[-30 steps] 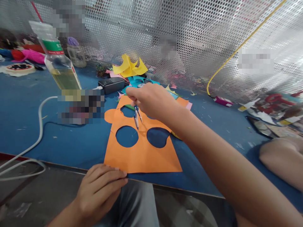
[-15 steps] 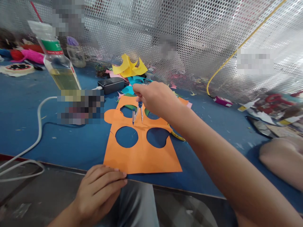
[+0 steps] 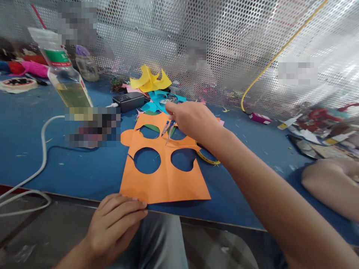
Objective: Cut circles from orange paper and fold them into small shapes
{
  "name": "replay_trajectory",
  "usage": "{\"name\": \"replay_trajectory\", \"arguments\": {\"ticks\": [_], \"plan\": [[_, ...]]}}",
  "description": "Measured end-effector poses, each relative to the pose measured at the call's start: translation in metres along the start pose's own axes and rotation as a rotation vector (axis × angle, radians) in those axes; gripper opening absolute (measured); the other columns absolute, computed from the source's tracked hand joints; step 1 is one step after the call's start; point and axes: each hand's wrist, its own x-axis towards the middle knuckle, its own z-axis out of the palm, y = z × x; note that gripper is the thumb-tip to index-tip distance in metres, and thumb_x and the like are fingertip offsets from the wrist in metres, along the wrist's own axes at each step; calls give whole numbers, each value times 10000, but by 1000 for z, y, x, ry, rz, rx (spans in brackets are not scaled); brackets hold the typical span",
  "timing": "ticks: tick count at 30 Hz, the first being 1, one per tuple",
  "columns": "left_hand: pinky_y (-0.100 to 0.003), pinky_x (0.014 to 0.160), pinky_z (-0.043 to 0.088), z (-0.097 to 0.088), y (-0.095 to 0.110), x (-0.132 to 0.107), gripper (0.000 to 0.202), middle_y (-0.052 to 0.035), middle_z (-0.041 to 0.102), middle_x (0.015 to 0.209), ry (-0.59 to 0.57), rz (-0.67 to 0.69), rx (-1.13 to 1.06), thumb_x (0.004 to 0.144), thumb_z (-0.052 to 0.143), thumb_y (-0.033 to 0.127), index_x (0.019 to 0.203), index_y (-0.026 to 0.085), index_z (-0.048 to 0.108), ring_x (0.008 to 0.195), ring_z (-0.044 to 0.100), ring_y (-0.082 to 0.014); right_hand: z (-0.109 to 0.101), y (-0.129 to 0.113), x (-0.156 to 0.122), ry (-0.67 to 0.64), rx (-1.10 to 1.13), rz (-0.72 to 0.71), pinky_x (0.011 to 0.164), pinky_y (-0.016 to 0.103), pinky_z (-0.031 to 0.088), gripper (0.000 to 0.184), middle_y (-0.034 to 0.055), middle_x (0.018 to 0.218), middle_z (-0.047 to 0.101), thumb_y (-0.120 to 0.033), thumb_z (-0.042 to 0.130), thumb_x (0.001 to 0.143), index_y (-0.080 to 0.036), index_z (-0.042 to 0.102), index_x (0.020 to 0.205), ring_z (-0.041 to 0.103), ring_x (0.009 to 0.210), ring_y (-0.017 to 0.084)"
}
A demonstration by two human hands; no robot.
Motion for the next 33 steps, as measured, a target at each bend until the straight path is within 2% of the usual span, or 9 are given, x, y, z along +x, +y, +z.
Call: {"name": "replay_trajectory", "arguments": {"ticks": [8, 11, 16, 19, 27, 33], "plan": [[-286, 734, 428, 2, 1, 1, 182, -27, 709, 866, 2, -11, 8, 794, 543, 38, 872, 147, 667, 777, 602, -136, -15, -11, -10, -16, -62, -29, 418, 248, 160, 138, -8, 540, 444, -201, 389, 881, -181, 526, 885, 286, 447, 124], [-288, 735, 426, 2, 1, -1, 185, -29, 708, 872, 0, -15, 5, 797, 541, 36, 874, 148, 666, 779, 602, -138, -17, -14, -12, -22, -51, -33, 434, 253, 184, 114, -3, 565, 480, -214, 409, 896, -177, 516, 908, 360, 477, 135], [-287, 732, 434, 1, 2, -1, 186, -28, 708, 871, -2, -13, 17, 798, 542, 41, 879, 155, 664, 778, 610, -138, -16, -16, -10, -11, -17, -84, 485, 264, 244, 137, 42, 718, 581, -73, 429, 844, -165, 512, 904, 499, 622, 161], [-283, 728, 437, 0, 2, 0, 177, -30, 710, 853, 20, -8, 15, 796, 542, 39, 860, 147, 666, 765, 610, -135, -16, -18, -8, -8, -23, -116, 514, 269, 273, 168, 50, 748, 592, -33, 421, 827, -163, 513, 882, 514, 659, 168], [-290, 739, 434, 1, 1, -1, 186, -32, 708, 877, 18, -4, -1, 795, 542, 32, 884, 142, 662, 787, 602, -141, -24, -33, -8, -12, -109, -71, 461, 284, 213, 117, 50, 647, 538, -101, 443, 853, -153, 538, 897, 466, 575, 179], [-301, 737, 421, 1, 1, -3, 190, -32, 702, 892, 4, -9, -18, 782, 553, 21, 887, 136, 661, 796, 587, -151, -25, -37, -6, -21, -81, -111, 466, 286, 227, 128, 65, 711, 573, -125, 417, 876, -171, 534, 897, 498, 634, 187]]}}
